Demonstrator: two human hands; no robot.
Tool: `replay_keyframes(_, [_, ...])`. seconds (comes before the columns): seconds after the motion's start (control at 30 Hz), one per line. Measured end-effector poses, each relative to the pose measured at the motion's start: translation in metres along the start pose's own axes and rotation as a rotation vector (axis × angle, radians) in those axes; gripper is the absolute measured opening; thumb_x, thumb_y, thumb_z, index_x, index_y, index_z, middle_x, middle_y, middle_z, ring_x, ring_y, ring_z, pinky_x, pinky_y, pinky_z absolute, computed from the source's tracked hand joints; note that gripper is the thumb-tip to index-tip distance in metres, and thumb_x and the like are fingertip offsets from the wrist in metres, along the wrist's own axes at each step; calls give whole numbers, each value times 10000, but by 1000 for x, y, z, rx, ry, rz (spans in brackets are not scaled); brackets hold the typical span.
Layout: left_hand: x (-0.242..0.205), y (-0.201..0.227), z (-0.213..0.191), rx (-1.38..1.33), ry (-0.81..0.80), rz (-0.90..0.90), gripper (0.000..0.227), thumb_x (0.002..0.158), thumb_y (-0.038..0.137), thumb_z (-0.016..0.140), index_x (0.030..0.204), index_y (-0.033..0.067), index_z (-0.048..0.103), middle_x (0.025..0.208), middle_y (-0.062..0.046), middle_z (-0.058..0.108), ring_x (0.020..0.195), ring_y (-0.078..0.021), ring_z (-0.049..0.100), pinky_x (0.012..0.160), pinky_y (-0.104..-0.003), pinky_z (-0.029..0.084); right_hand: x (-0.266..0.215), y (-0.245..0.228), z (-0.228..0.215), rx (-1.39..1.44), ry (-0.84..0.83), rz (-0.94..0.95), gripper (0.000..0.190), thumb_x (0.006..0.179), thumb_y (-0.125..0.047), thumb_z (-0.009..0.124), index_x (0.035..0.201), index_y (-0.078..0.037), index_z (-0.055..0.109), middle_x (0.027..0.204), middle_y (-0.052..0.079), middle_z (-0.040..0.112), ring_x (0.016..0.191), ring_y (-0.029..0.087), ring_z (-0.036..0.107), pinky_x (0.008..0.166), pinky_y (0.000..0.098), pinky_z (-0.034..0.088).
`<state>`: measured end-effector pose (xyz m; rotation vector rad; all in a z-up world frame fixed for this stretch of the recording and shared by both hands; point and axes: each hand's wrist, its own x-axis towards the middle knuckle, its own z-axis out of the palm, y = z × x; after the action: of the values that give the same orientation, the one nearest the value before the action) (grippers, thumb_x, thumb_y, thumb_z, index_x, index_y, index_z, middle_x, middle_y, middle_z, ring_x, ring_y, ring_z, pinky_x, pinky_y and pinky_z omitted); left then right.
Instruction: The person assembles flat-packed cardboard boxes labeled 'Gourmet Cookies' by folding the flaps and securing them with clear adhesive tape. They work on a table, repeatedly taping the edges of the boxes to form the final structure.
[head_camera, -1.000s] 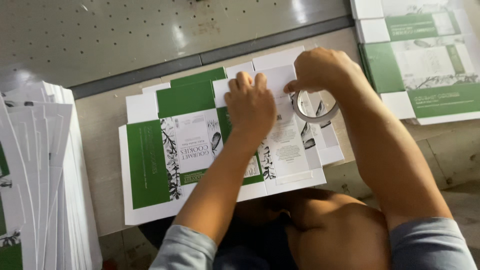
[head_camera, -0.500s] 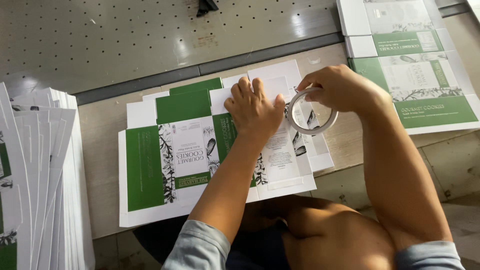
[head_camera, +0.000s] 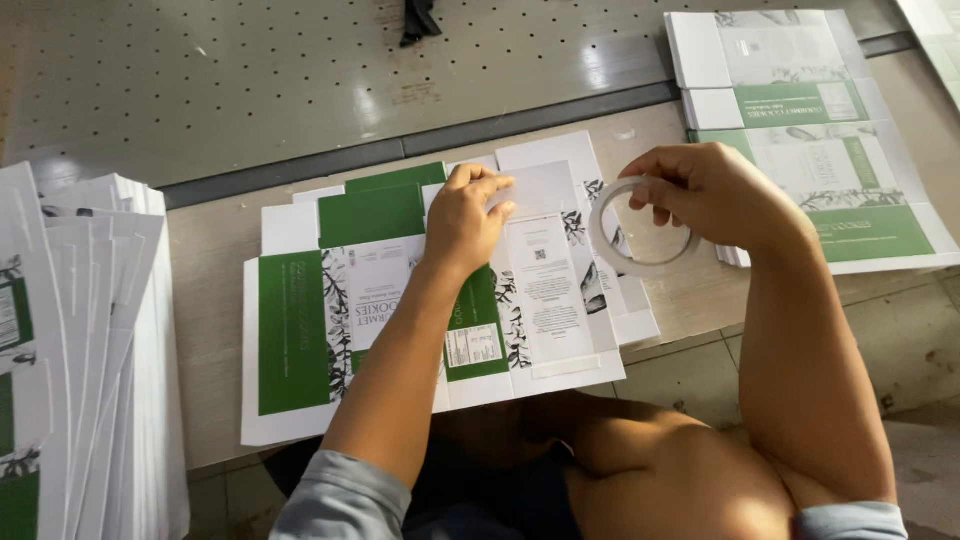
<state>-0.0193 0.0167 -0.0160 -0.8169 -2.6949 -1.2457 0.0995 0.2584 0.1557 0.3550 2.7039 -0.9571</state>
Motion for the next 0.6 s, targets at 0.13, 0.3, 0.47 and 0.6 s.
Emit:
replay_keyframes(0.13, [1, -3, 2, -15, 4, 6, 302, 875, 62, 761, 1156, 169, 795, 1168, -29, 647, 875, -175, 689, 834, -315, 597, 12, 17, 9, 220, 54, -205, 168, 1035, -38, 595, 1148, -22, 718, 882, 57, 745, 676, 128, 629, 639, 260, 522])
replay_keyframes(0.3, [1, -23, -8, -260, -74, 15, 493, 848, -136, 586, 1145, 191, 803, 1199, -6, 658, 767, -120, 607, 751, -223, 544, 9, 12, 15, 356, 83, -250, 149, 1037, -15, 605, 1148, 0, 703, 910, 63, 720, 696, 143, 611, 679, 261, 527])
replay_keyframes(0.47, [-7, -9, -51, -379, 4, -5, 440, 867, -67, 620, 1240, 149, 711, 1236, -45, 698, 1027, -149, 701, 851, -239, 618, 13, -3, 32, 200, 19, -245, 179, 1024, -16, 573, 1127, -44, 716, 898, 43, 755, 746, 131, 658, 723, 270, 549])
replay_keyframes(0.6, [-57, 28, -133, -192, 100, 102, 466, 908, 26, 712, 1356, 41, 589, 1355, -202, 617, 1236, -322, 629, 965, -424, 620, 12, -21, 53, -226, -101, -311, 256, 1039, -265, 562, 1236, -205, 715, 767, 5, 761, 542, 166, 604, 577, 319, 469])
